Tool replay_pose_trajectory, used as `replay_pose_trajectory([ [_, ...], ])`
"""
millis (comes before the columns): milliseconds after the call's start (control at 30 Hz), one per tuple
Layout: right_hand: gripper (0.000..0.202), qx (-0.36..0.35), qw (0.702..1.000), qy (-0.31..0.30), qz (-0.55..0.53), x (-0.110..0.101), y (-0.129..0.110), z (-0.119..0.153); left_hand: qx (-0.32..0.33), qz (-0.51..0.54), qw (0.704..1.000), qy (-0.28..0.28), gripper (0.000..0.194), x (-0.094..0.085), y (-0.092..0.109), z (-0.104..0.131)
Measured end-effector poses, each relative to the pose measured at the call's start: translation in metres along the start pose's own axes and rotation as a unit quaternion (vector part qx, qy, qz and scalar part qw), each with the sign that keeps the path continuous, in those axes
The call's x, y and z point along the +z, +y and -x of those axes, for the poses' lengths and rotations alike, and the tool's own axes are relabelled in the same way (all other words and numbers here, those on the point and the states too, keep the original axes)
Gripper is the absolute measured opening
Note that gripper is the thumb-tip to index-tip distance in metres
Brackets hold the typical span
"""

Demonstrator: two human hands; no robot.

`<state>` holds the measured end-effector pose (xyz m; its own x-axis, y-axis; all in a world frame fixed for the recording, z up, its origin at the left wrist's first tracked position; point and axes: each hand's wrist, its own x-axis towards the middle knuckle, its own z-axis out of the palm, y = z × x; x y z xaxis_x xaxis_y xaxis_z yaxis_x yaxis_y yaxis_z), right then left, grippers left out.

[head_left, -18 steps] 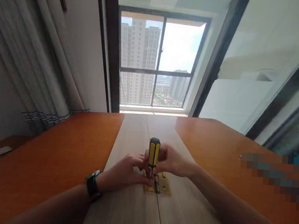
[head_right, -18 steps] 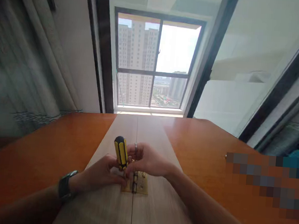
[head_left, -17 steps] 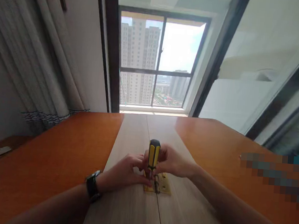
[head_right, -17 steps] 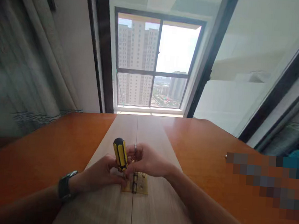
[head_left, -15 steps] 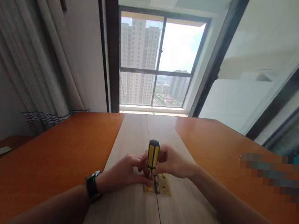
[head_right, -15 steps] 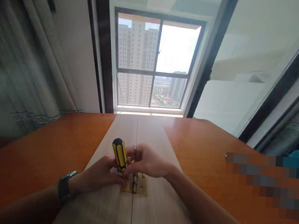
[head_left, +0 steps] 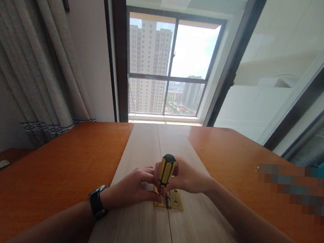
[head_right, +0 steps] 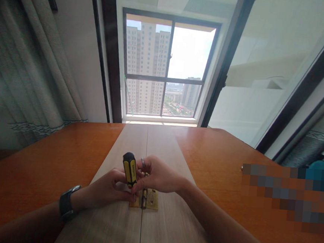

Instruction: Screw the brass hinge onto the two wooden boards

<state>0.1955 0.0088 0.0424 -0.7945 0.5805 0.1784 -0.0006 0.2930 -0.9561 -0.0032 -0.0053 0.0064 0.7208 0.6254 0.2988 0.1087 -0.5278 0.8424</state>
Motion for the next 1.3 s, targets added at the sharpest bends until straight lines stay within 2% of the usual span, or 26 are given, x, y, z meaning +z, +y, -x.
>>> replay_pose_trajectory([
  [233, 0.037, -0.017, 0.999, 0.027, 0.028, 0.004, 0.000, -0.001, 0.019, -0.020, 1.000, 0.002, 0.012, -0.001, -0.001, -0.001],
  [433, 0.033, -0.020, 0.998, -0.047, 0.039, -0.003, -0.009, 0.002, 0.024, -0.045, 0.999, 0.000, 0.016, -0.001, -0.004, 0.000],
  [633, 0.033, -0.008, 0.992, -0.115, -0.060, -0.013, -0.006, 0.005, 0.038, -0.035, 0.999, -0.014, 0.028, 0.000, -0.003, 0.000],
  [800, 0.037, -0.018, 0.984, -0.136, -0.111, -0.011, -0.005, 0.005, 0.047, -0.027, 0.998, -0.019, 0.033, -0.002, -0.003, 0.000],
  [967, 0.036, -0.028, 0.988, -0.103, -0.113, -0.007, -0.002, 0.003, 0.030, -0.026, 0.999, -0.034, 0.032, -0.003, -0.004, -0.002],
  [1100, 0.034, -0.016, 0.992, -0.035, -0.124, -0.003, -0.001, 0.000, 0.036, -0.027, 0.999, -0.015, 0.019, -0.004, -0.001, -0.001],
  [1200, 0.036, -0.017, 0.994, 0.013, -0.110, 0.001, -0.002, -0.002, 0.037, -0.017, 0.999, -0.006, 0.019, -0.003, 0.001, -0.001],
  [1300, 0.035, -0.050, 0.993, 0.012, -0.105, 0.003, -0.004, -0.003, 0.026, -0.009, 1.000, -0.002, 0.022, -0.001, 0.001, -0.002],
])
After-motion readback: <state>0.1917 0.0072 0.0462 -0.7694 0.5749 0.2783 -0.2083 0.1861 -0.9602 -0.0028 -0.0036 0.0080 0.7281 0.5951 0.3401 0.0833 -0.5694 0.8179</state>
